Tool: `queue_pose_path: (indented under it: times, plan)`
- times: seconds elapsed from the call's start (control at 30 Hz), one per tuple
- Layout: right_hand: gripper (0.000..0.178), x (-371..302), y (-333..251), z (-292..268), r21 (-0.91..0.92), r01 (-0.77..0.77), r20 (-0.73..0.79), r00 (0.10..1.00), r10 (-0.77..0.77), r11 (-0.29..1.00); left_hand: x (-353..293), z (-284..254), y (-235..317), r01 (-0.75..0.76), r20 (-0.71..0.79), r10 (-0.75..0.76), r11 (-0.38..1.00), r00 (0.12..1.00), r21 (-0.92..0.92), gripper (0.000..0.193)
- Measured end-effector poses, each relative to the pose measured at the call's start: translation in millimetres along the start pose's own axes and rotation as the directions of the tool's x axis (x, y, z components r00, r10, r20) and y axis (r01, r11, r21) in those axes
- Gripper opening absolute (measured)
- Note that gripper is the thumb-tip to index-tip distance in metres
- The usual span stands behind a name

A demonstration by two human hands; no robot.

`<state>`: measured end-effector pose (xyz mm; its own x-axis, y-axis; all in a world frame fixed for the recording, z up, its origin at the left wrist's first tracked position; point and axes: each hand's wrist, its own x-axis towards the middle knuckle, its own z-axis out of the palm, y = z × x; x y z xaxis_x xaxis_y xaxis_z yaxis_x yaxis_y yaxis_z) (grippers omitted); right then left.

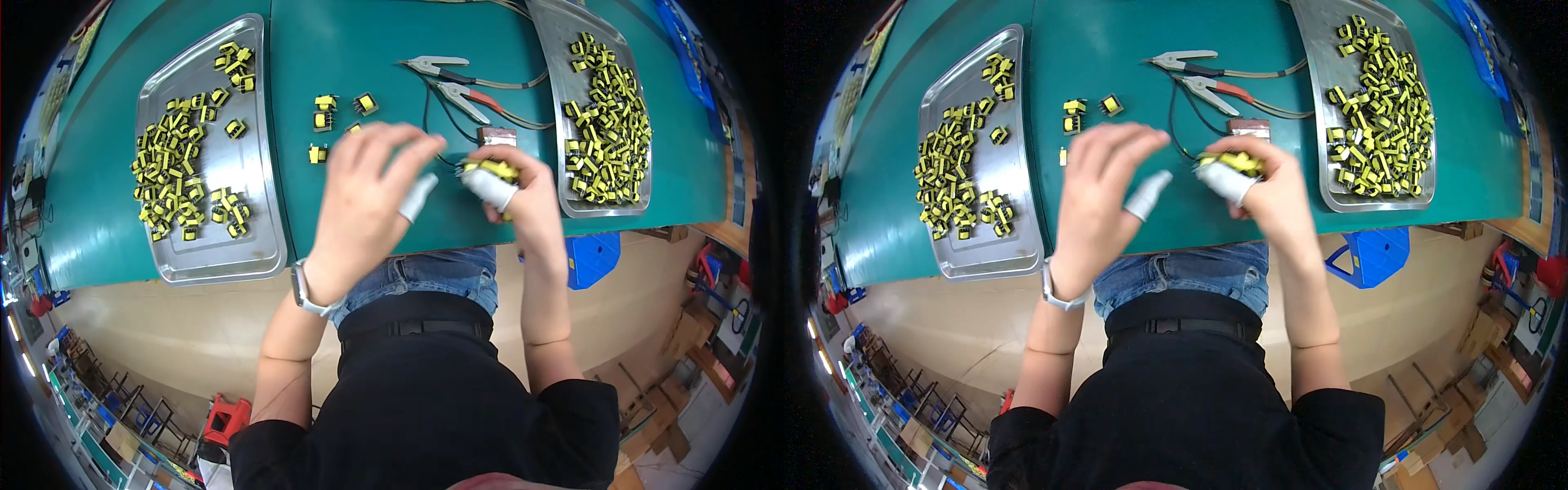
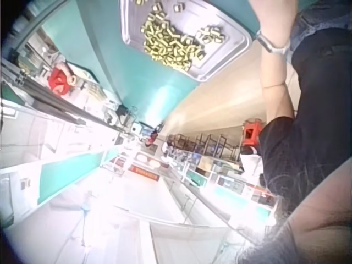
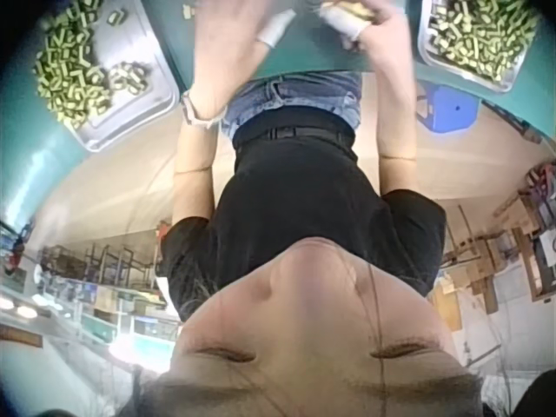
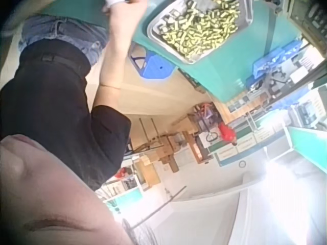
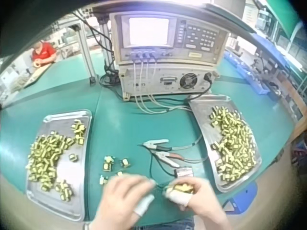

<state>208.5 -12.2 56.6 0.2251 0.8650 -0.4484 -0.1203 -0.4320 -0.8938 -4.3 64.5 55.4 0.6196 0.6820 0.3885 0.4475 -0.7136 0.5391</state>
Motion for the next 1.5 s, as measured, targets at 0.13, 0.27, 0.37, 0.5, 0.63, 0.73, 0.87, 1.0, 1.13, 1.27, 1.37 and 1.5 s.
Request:
queue_pose_path:
  times: [0.13, 0.27, 0.37, 0.5, 0.63, 0.73, 0.87, 1.0, 1.13, 1.27, 1.37, 1.5]
  plan:
    - [0.022, 14.1, -13.7, -39.0, -0.294, 0.036, -0.115, 0.991, -0.073, 0.955, 8.7, -5.8, -28.3, 0.16, -0.048, -0.153, 0.953, 0.987, 0.258, 0.055]
    - [0.02, 22.6, -20.0, -52.8, -0.455, -0.007, -0.15, 0.986, -0.068, 0.89, 7.6, 8.3, -48.9, 0.204, -0.015, -0.215, 0.898, 0.976, 0.389, 0.055]
    - [0.019, 23.1, -28.3, -53.0, -0.503, -0.036, -0.123, 0.992, -0.03, 0.864, 4.8, 11.2, -42.6, 0.266, 0.038, -0.29, 0.916, 0.956, 0.3, 0.047]
    - [0.017, 25.8, -29.0, -56.2, -0.518, -0.026, -0.097, 0.995, -0.028, 0.855, -5.3, 14.9, -27.7, 0.202, 0.058, -0.228, 0.933, 0.972, 0.297, 0.041]
    - [0.017, 23.9, -28.6, -56.8, -0.524, -0.01, -0.078, 0.996, -0.036, 0.852, -18.1, 17.4, -17.7, 0.178, 0.125, -0.217, 0.947, 0.968, 0.268, 0.051]
    - [0.017, 24.5, -25.7, -59.2, -0.512, 0.043, -0.1, 0.989, -0.109, 0.858, -22.2, 14.9, -19.6, 0.118, 0.159, -0.157, 0.966, 0.975, 0.231, 0.058]
    - [0.022, 32.8, -20.6, -82.8, -0.606, 0.294, -0.285, 0.787, -0.547, 0.739, -27.2, 14.7, -20.6, 0.158, 0.12, -0.194, 0.953, 0.974, 0.259, 0.056]
    - [0.033, 38.7, -22.0, -109.8, -0.885, 0.153, -0.32, 0.485, -0.814, 0.439, -38.6, 22.5, -17.8, 0.254, 0.002, -0.263, 0.932, 0.965, 0.259, 0.049]
    - [0.039, 38.9, -17.3, -118.4, -0.948, -0.114, -0.3, 0.632, -0.715, 0.297, -45.1, 28.9, -18.1, 0.28, -0.051, -0.276, 0.939, 0.96, 0.198, 0.053]
    - [0.042, 37.7, -9.6, -87.0, -0.989, -0.042, -0.142, 0.505, -0.852, 0.14, -44.4, 24.3, -16.3, 0.296, -0.063, -0.29, 0.939, 0.955, 0.173, 0.053]
    - [0.038, 32.9, -6.6, -23.5, -0.897, 0.372, 0.015, 0.566, -0.824, 0.239, -47.1, 21.2, -18.2, 0.302, -0.064, -0.295, 0.937, 0.953, 0.177, 0.058]
    - [0.042, 31.1, 5.3, 47.2, -0.734, 0.631, 0.287, 0.623, -0.727, 0.252, -49.3, 20.4, -23.7, 0.294, -0.102, -0.286, 0.952, 0.953, 0.078, 0.07]
